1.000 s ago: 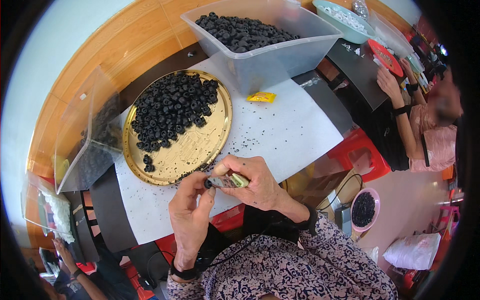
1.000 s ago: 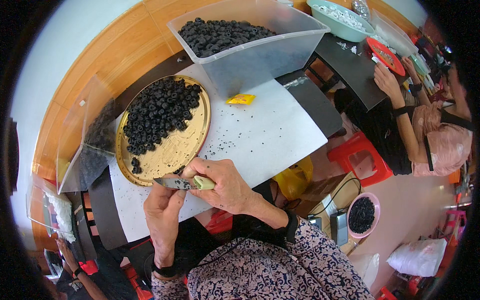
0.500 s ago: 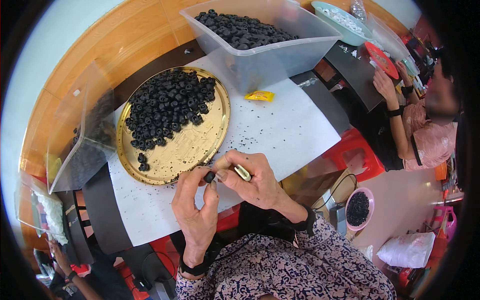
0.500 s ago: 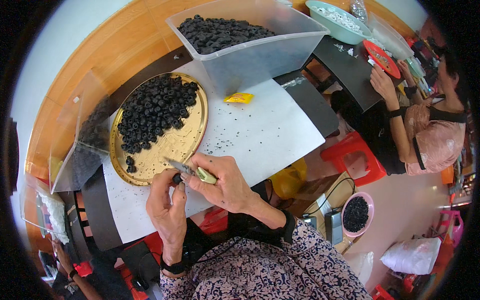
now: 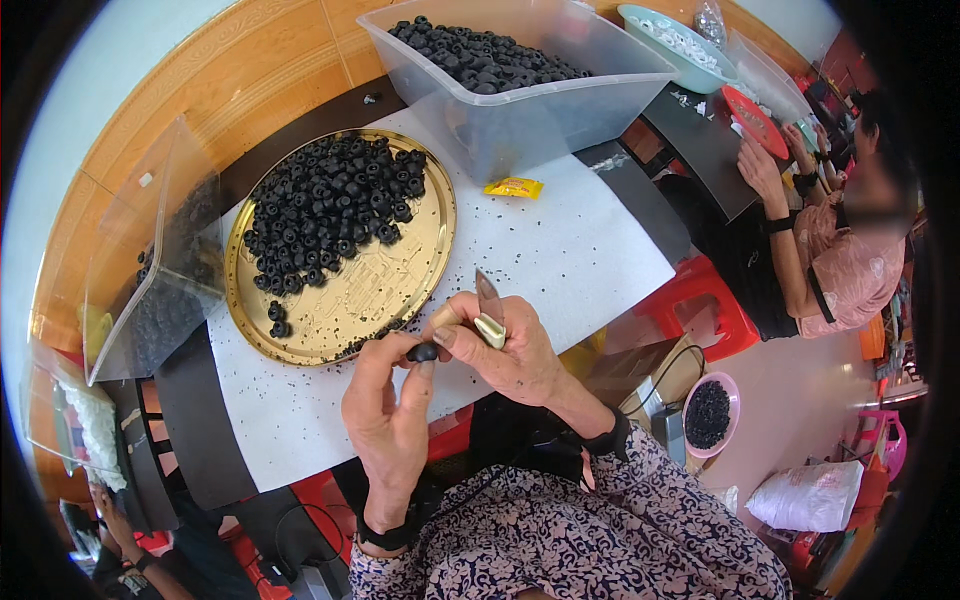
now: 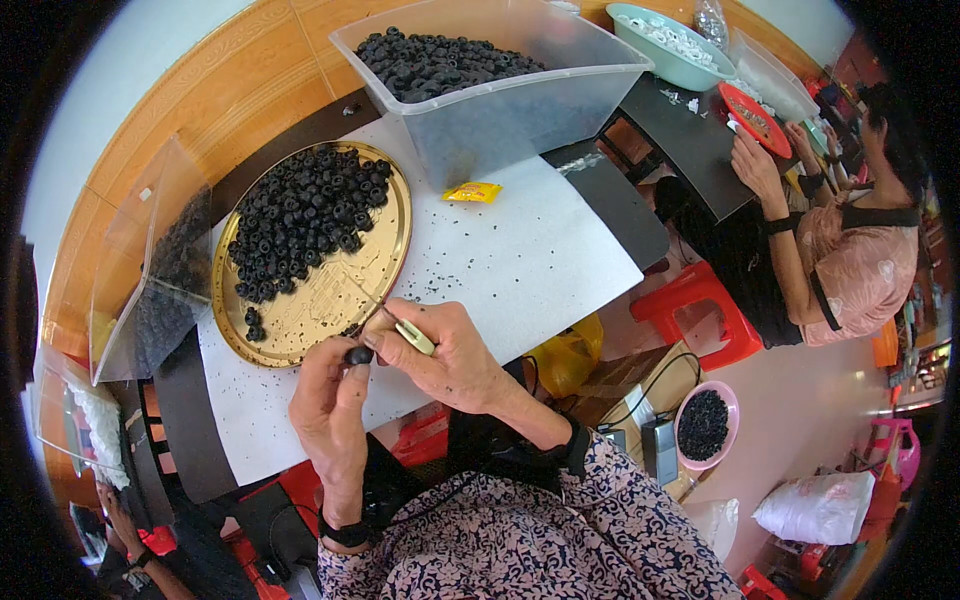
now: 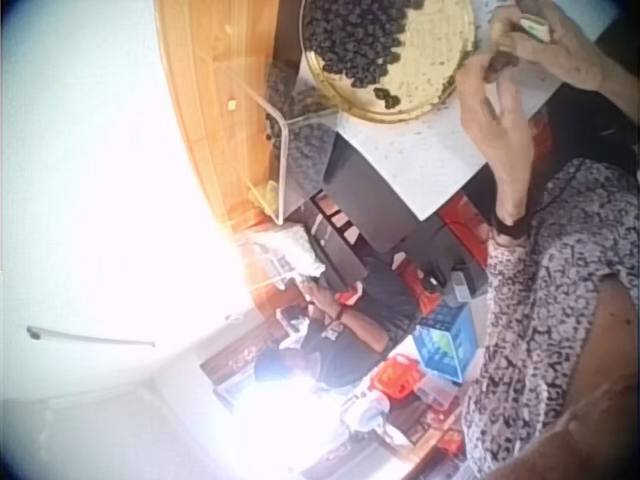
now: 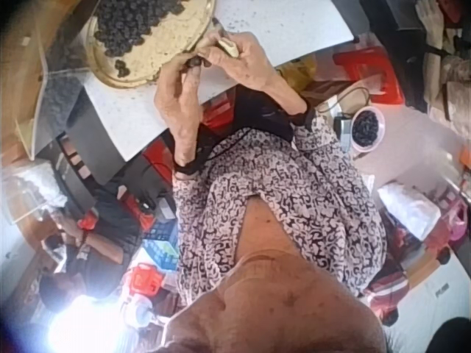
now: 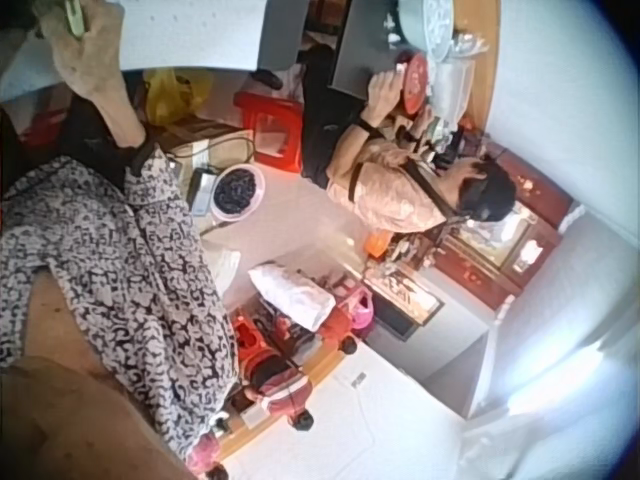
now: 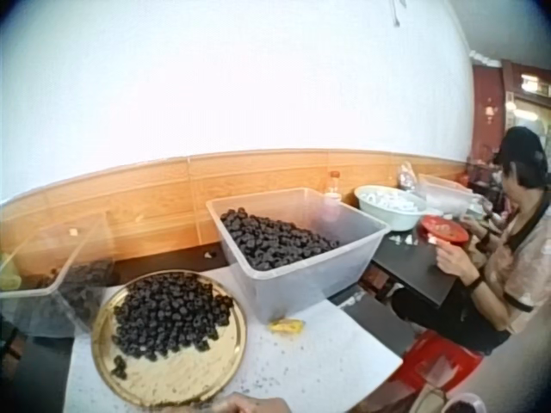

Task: The person is using a small knife to cut or pit dark fruit (possibly olives or dried plums) over a tray.

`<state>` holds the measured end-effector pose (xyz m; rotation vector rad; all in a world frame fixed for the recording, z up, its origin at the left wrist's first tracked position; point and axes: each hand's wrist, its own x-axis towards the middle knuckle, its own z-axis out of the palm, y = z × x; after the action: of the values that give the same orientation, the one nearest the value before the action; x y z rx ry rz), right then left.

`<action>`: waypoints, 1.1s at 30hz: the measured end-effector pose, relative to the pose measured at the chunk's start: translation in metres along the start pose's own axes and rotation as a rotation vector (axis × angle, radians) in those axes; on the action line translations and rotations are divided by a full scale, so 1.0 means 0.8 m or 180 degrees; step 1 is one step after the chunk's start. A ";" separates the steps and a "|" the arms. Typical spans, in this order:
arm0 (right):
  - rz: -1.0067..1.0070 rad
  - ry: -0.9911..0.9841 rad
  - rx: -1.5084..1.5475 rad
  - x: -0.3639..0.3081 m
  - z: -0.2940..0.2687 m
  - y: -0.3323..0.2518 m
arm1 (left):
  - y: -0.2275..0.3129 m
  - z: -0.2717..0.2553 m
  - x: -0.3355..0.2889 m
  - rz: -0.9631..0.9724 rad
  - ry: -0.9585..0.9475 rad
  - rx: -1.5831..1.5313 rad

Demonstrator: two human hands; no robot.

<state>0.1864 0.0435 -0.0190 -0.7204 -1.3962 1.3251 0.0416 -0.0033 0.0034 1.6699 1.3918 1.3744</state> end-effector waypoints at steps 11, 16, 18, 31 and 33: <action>-0.0028 -0.0222 0.0032 0.002 -0.003 -0.005 | -0.009 -0.003 -0.005 -0.1067 -0.0032 -0.1633; -0.0119 -0.0315 -0.0224 0.003 0.000 -0.013 | -0.011 -0.002 -0.004 -0.1088 -0.0001 -0.2483; 0.0067 -0.0280 -0.0527 0.001 -0.001 -0.013 | -0.011 -0.003 -0.004 -0.1111 -0.0012 -0.2572; -0.0718 -0.0315 -0.1720 0.000 0.017 -0.009 | 0.009 -0.022 -0.013 -0.0867 0.0005 -0.2569; -0.0698 -0.0508 -0.1870 0.001 0.016 -0.012 | 0.006 -0.024 -0.014 -0.0827 -0.0020 -0.2557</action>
<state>0.1761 0.0375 -0.0079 -0.8227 -1.9664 0.8113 0.0263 -0.0189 0.0097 0.9289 0.8265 1.4884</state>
